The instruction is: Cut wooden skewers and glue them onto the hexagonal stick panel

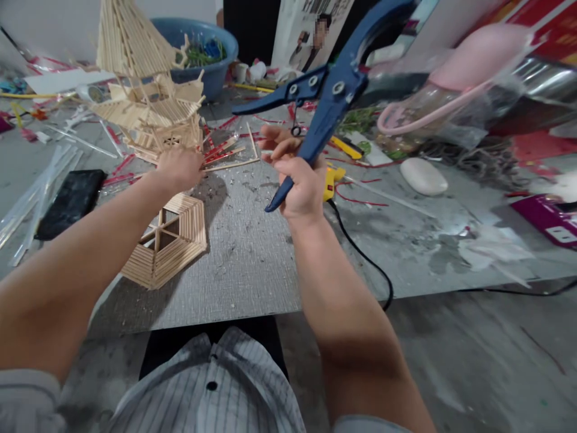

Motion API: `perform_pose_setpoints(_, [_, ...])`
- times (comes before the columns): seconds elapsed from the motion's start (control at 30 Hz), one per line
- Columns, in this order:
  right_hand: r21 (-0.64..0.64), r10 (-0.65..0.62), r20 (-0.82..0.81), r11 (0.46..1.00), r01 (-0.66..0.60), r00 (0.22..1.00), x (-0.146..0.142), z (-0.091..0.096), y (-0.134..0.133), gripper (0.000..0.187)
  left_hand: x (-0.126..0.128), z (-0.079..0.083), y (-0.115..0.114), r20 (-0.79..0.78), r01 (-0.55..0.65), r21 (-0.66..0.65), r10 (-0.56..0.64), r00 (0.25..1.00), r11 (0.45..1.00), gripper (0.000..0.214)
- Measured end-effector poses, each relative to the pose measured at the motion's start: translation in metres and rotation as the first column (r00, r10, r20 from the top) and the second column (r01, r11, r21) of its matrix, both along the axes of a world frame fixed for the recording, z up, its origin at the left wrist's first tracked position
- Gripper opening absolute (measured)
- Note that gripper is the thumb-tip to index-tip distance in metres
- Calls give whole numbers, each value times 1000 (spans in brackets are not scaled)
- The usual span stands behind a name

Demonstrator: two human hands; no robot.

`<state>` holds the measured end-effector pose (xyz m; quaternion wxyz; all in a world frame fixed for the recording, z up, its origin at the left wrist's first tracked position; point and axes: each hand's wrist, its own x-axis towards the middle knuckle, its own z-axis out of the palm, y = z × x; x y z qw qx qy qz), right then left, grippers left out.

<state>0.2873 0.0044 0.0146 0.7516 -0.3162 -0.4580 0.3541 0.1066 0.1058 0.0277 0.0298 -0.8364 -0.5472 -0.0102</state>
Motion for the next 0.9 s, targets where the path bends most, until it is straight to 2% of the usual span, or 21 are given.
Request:
perform_pose_setpoints(0.03, [10, -13, 12, 1000, 13, 1000, 1, -2, 1, 7, 3, -4, 4, 3, -40, 33, 40, 999, 999, 21])
perform_pose_setpoints(0.1, [25, -34, 58, 999, 32, 998, 2, -4, 2, 6, 8, -12, 9, -35, -14, -5, 14, 999, 1000, 22])
perform_pose_setpoints(0.23, [49, -115, 147, 993, 109, 982, 3, -5, 1, 8, 10, -15, 11, 87, -84, 73, 77, 993, 994, 23])
perform_pose_setpoints(0.27, [51, -143, 160, 989, 136, 977, 3, -6, 1, 9, 9, -13, 10, 53, -98, 44, 96, 994, 994, 24])
perform_pose_setpoints(0.33, [43, -196, 178, 981, 192, 964, 5, -9, 2, 13, 9, -10, 9, -67, -39, -16, 38, 997, 999, 27])
perform_pose_setpoints(0.43, [-15, -239, 196, 969, 246, 951, 12, -17, 6, 16, 9, -7, 10, -85, -6, -33, 4, 996, 999, 28])
perform_pose_setpoints(0.6, [-161, -179, 233, 962, 219, 956, 21, -24, 8, 22, 10, -5, 10, -2, -14, -43, 14, 1000, 999, 29])
perform_pose_setpoints(0.77, [-136, -207, 211, 962, 239, 955, 14, -17, 7, 21, -6, -2, 10, 29, -64, -7, 64, 998, 998, 22])
perform_pose_setpoints(0.9, [-170, -34, 133, 984, 56, 990, 10, -21, 11, 23, -34, 2, 1, 247, -60, 46, 47, 968, 997, 9])
